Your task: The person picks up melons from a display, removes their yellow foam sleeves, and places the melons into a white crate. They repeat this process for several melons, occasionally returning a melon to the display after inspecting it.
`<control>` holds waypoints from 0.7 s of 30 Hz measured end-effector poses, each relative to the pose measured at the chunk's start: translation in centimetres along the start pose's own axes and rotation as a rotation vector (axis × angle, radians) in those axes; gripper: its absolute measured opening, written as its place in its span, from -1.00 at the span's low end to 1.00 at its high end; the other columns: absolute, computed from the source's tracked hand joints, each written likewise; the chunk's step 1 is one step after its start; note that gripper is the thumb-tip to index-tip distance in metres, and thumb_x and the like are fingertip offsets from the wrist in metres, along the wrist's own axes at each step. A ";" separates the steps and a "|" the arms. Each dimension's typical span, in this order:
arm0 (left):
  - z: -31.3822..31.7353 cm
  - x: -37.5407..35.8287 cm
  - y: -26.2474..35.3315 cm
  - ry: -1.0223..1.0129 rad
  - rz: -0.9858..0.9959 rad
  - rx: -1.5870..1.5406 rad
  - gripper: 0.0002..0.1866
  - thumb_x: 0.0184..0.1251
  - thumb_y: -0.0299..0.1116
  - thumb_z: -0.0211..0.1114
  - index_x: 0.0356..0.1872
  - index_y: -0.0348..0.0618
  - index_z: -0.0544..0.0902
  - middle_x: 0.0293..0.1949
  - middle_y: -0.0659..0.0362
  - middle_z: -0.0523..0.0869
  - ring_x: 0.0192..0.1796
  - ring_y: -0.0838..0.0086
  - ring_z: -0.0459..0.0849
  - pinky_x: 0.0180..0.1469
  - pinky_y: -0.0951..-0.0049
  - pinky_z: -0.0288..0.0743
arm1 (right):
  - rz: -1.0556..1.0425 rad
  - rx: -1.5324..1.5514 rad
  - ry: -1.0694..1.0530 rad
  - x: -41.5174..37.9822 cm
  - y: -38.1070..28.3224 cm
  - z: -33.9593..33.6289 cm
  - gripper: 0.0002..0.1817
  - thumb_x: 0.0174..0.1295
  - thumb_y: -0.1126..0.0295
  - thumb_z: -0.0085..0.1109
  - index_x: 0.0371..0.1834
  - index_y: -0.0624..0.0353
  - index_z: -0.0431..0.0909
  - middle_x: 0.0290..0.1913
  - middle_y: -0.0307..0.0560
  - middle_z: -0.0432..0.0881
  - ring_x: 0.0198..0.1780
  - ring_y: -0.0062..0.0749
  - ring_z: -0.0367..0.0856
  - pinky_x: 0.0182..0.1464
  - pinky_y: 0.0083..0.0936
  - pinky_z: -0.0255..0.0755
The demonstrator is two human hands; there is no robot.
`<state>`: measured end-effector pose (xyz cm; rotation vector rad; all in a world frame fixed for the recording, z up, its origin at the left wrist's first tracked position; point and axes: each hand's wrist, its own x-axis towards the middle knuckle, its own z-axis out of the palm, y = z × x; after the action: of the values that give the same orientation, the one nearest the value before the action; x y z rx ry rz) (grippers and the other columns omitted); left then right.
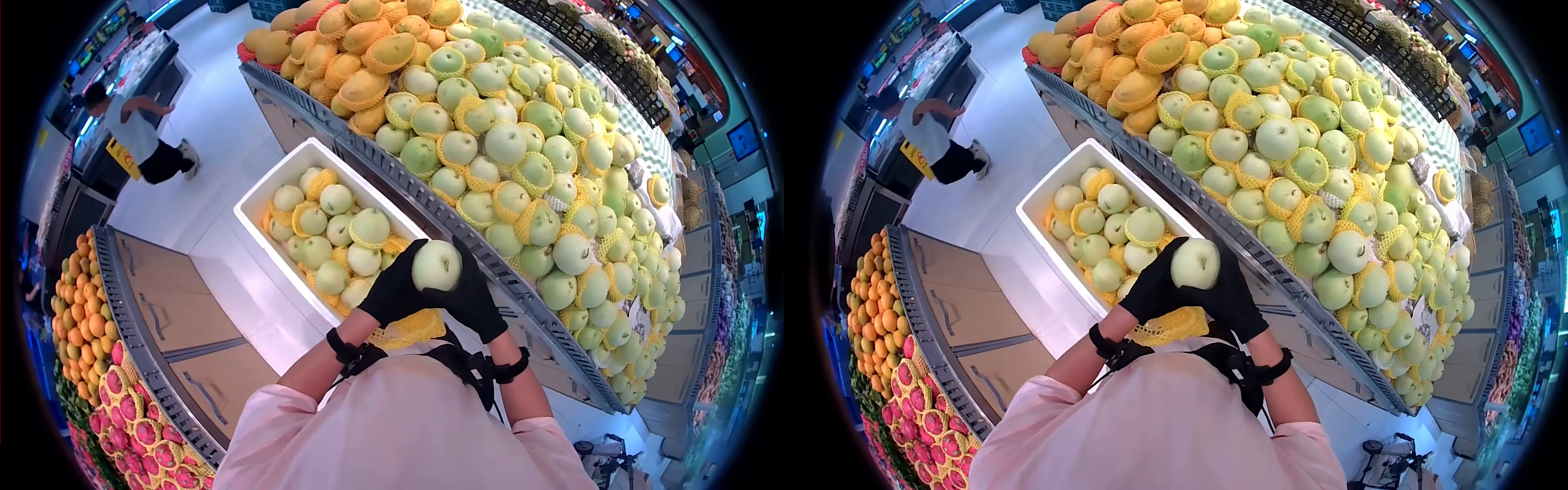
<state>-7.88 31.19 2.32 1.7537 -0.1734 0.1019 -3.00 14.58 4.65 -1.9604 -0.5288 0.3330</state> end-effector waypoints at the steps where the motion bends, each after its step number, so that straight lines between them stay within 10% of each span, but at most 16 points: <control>1: -0.3 0.0 0.0 -0.021 -0.011 -0.018 -0.06 -0.10 -0.26 0.60 0.31 -0.18 0.23 0.21 0.06 0.44 0.26 0.30 0.44 0.30 0.32 0.33 | -0.003 -0.018 0.017 -0.3 -0.3 0.4 0.02 -0.22 0.19 0.61 0.33 0.23 0.21 0.23 0.08 0.38 0.25 -0.17 0.41 0.26 -0.29 0.33; 21: -4.2 -0.8 -5.3 0.050 -0.156 -0.086 -0.10 -0.13 -0.19 0.59 0.26 -0.18 0.29 0.15 0.06 0.49 0.20 0.31 0.49 0.26 0.34 0.37 | -0.046 -0.059 0.038 1.0 -1.0 4.2 -0.41 0.16 0.40 0.30 0.29 0.15 0.35 0.22 0.07 0.44 0.24 -0.19 0.45 0.25 -0.35 0.36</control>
<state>-7.68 36.29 -2.14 1.6706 -0.0044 0.0248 -4.31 18.75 3.75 -2.0041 -0.5646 0.2532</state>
